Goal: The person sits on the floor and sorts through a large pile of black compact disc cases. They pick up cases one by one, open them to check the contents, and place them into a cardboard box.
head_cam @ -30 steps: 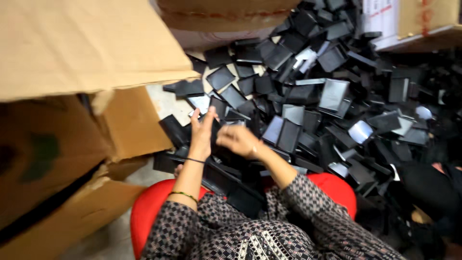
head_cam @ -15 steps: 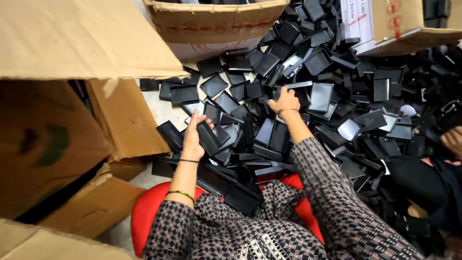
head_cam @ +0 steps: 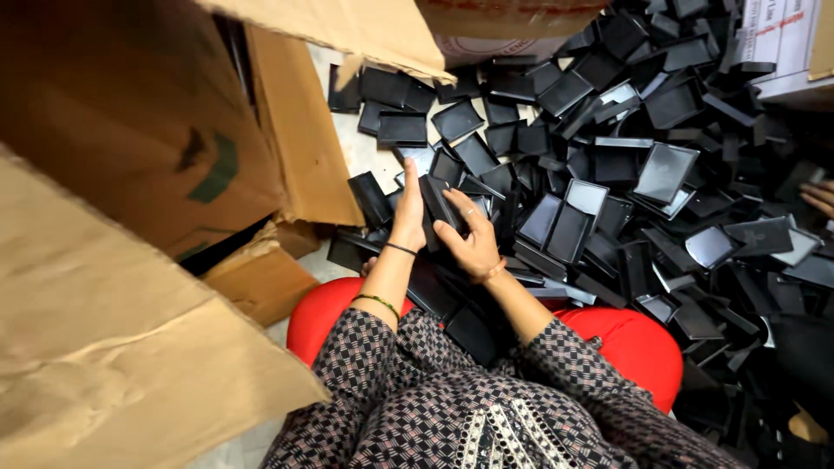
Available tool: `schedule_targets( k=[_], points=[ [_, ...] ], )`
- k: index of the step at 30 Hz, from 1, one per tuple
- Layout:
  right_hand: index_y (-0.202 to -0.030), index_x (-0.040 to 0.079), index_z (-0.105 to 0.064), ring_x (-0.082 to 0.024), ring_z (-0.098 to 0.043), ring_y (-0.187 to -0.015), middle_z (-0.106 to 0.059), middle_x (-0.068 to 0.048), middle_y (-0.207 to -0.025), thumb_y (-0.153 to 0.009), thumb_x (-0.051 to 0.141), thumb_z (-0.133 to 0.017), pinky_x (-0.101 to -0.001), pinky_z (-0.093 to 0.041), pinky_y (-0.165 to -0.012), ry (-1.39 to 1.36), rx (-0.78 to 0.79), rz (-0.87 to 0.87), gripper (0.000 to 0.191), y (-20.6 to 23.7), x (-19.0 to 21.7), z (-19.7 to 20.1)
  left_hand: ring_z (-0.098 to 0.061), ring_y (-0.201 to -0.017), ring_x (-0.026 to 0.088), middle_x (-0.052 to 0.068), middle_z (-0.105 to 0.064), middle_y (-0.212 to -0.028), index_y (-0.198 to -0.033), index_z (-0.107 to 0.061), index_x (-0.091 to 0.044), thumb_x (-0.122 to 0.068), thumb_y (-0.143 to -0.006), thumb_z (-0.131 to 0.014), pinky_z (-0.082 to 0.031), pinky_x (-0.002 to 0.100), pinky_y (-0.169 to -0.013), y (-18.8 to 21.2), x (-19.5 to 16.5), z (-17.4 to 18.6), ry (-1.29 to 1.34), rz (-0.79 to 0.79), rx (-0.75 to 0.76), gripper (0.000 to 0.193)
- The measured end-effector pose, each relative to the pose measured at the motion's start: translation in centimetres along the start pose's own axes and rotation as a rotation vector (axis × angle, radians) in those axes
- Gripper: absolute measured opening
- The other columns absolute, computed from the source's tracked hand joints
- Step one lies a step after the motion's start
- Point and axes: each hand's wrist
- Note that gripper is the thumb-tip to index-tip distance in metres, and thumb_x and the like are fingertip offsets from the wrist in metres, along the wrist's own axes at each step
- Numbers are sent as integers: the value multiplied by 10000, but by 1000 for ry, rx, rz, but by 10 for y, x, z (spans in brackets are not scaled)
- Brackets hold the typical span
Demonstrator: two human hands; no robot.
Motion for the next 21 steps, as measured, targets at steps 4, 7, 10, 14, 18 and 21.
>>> schedule_targets(
  k=[4,7,10,14,18,21],
  points=[
    [-1419,29,-597,-390,-559,-1397,-539,-280,-1505,-884,230,-777,-421,-422,-1168,92,75,72,599,5,6,9,-660,-745,195,99,-684,-870,-1123,-683,-3,-860,-827,-451,-567,350,-679,-11,5,4,131,44,-17,936],
    [-1513,-48,-416,-507,-427,-1426,-420,-382,-1522,-876,230,-800,-471,-346,-1165,180,238,205,794,13,10,15,-666,-748,200,103,-678,-864,-1152,-670,43,-900,-815,-395,-574,345,-699,-13,9,3,193,108,23,1039],
    [-1498,-67,-324,-521,-432,-1398,-425,-422,-1484,-846,316,-807,-474,-379,-1148,265,200,405,897,11,10,20,-663,-784,221,91,-668,-885,-1148,-657,22,-899,-855,-377,-574,371,-762,-11,9,-1,251,176,22,1007],
    [-1436,23,-473,-279,-729,-1031,-731,-199,-1117,-972,301,-695,-353,-561,-907,117,208,-291,585,6,5,31,-675,-760,259,101,-712,-782,-903,-737,-72,-799,-936,-339,-540,409,-766,4,-3,-10,-377,-242,-176,830],
    [-1467,21,-467,-166,-517,-798,-565,-106,-919,-987,223,-726,-300,-429,-694,-66,116,-298,581,21,5,36,-615,-724,418,249,-641,-708,-710,-668,-9,-663,-1033,-326,-453,504,-682,19,-11,-18,-888,-581,-332,806],
    [-1399,22,-530,-93,-523,-728,-616,-61,-891,-970,222,-726,-250,-450,-640,-96,25,-331,512,38,7,35,-604,-620,428,280,-589,-644,-677,-628,18,-670,-991,-338,-443,516,-635,22,-5,-19,-962,-570,-273,810]
  ],
)
Point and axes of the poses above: each hand's wrist, its own y-axis away from the middle knuckle, its own z-axis out of the back of the hand, x = y × z
